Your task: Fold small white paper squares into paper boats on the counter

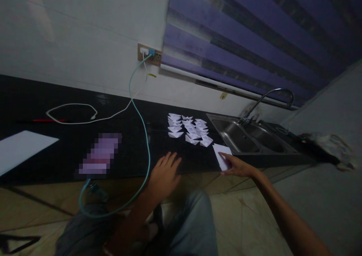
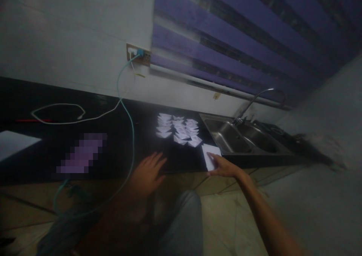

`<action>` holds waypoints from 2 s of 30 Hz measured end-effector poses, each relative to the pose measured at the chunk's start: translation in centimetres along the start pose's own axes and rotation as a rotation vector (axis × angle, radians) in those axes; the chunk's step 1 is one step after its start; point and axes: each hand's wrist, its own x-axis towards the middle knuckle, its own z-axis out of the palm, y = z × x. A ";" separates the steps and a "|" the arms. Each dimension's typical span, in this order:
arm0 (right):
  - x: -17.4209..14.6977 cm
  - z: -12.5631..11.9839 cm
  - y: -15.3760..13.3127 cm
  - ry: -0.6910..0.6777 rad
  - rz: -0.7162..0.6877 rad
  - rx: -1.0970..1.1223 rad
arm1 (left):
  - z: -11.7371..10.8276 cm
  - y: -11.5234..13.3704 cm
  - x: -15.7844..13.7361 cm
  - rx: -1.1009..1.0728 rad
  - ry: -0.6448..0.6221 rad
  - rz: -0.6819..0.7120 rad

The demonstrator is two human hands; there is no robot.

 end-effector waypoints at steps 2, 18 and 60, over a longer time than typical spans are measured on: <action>-0.2 -0.4 0.0 -0.010 -0.012 0.021 | 0.0 0.0 0.0 0.004 0.001 0.000; -1.9 1.0 1.6 0.237 -0.012 0.082 | -0.3 0.1 0.0 0.003 -0.020 -0.001; -7.5 9.4 -19.4 0.549 -0.420 0.303 | -4.2 5.1 -6.8 -0.993 -0.171 -0.187</action>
